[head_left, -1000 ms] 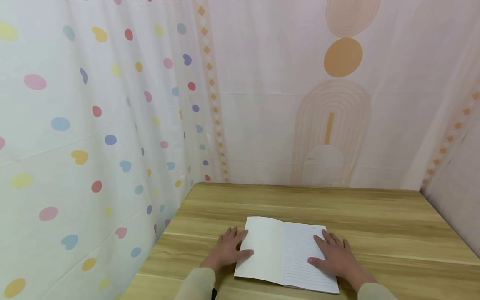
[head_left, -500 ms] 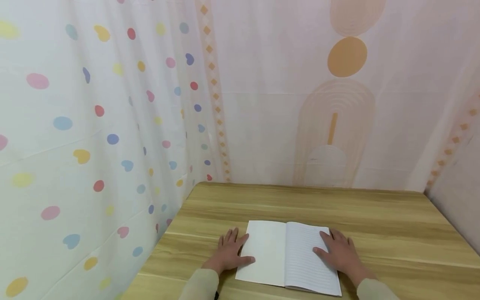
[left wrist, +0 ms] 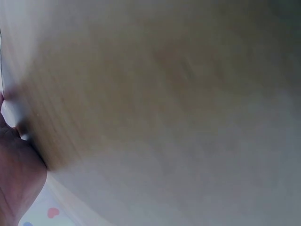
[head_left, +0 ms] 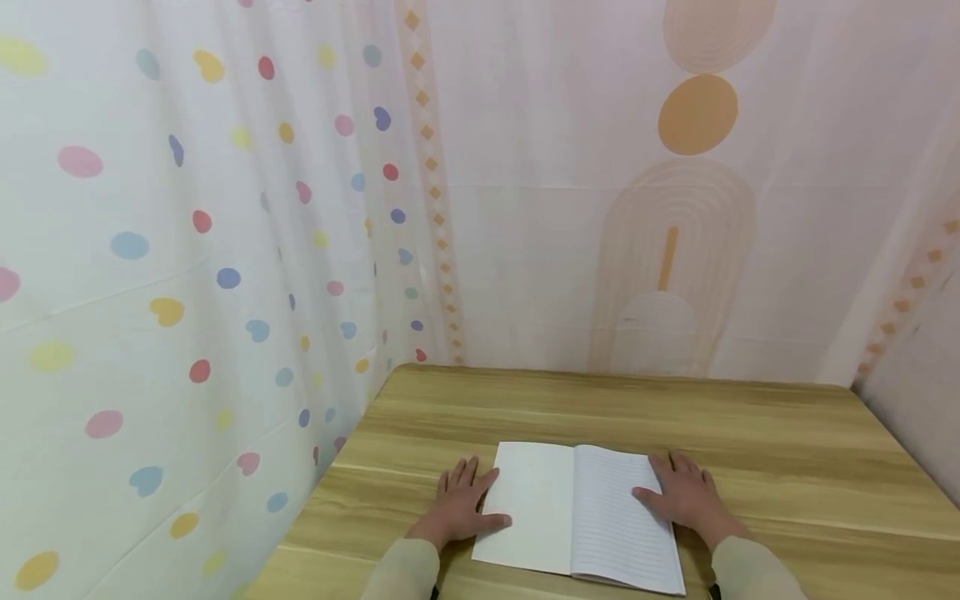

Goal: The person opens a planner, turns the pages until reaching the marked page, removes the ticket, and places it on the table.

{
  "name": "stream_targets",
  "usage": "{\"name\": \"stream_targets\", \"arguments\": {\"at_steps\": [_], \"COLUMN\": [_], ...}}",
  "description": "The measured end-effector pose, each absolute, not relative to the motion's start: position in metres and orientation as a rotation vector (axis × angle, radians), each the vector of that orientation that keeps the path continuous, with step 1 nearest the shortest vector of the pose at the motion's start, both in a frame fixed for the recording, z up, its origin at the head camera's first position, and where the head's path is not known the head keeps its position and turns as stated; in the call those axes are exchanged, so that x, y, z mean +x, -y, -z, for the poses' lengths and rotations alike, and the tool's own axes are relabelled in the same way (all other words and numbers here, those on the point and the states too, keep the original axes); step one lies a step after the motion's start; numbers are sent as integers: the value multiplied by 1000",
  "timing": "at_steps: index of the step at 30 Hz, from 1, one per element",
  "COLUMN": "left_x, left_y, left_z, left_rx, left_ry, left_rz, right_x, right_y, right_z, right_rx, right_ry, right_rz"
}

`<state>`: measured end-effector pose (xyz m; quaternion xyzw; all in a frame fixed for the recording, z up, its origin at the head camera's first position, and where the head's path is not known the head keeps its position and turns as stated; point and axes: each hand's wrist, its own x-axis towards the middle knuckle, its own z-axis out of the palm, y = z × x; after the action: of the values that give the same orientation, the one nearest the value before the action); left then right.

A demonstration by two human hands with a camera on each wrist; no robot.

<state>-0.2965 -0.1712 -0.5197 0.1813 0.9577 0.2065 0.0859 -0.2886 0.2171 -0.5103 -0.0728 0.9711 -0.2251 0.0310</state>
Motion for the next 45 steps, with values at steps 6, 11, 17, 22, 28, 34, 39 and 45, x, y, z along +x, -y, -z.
{"name": "stream_targets", "arguments": {"at_steps": [6, 11, 17, 22, 28, 34, 39, 45], "left_x": [-297, -295, -297, -296, -296, -296, -296, -296], "left_y": [173, 173, 173, 172, 171, 171, 170, 170], "left_z": [521, 518, 518, 516, 514, 514, 514, 515], "left_rx": [540, 536, 525, 516, 517, 529, 528, 524], "left_ry": [-2862, -2851, -2839, -2841, -2836, -2826, -2821, -2821], "left_rz": [-599, -625, -648, -622, -625, -660, -657, -648], "right_x": [-288, -290, -291, -289, -287, -284, -285, -286], "right_y": [-214, -213, -213, -213, -213, -213, -214, -214], "right_z": [505, 506, 509, 510, 510, 508, 508, 507], "right_rx": [-221, -219, -229, -238, -256, -256, -214, -206], "right_ry": [-2983, -2984, -2991, -3012, -3033, -3036, -3014, -2995], "right_rz": [681, 670, 649, 642, 676, 754, 741, 719]}}
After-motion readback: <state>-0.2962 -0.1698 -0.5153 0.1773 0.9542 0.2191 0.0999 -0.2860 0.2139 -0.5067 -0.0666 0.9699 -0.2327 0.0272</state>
